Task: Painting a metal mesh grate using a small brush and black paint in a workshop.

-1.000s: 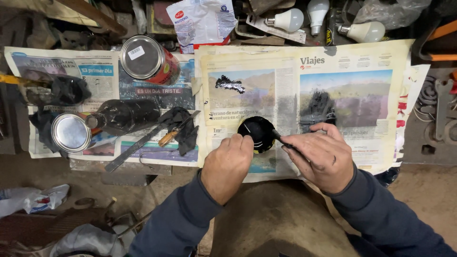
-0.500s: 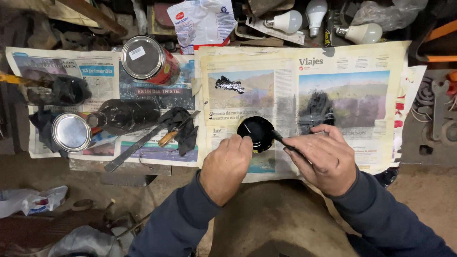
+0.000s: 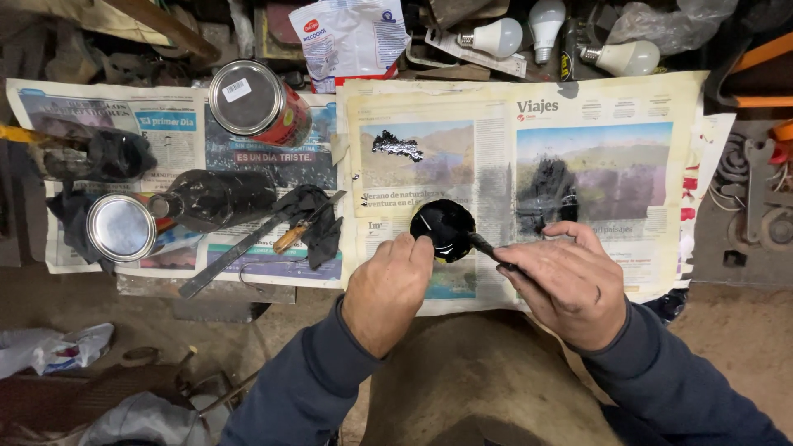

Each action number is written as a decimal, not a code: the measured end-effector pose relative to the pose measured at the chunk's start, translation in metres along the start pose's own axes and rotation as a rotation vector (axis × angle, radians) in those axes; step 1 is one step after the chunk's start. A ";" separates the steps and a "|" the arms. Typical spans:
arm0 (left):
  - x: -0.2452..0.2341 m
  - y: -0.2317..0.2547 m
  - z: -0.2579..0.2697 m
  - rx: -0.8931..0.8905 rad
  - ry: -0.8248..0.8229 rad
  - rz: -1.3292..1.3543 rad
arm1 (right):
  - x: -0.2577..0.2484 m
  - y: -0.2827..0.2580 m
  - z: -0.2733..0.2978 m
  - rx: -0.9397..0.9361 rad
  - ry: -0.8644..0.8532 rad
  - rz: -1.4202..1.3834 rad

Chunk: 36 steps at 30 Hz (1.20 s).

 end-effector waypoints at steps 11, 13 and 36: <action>0.006 -0.004 -0.003 0.003 0.008 0.025 | 0.007 0.005 0.000 0.005 -0.032 -0.026; 0.008 -0.005 -0.004 0.000 0.009 0.026 | 0.009 0.007 0.000 0.007 -0.037 -0.031; 0.000 -0.003 0.009 0.013 0.035 0.022 | 0.003 0.000 0.004 -0.008 0.012 0.012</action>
Point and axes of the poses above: each hand's wrist, its own z-axis away from the middle knuckle, its own x-axis out of the palm, y = z × x, the point moved 3 cm from there along -z, towards the middle knuckle, and after that the axes turned 6 degrees about x, right-handed, at the moved point
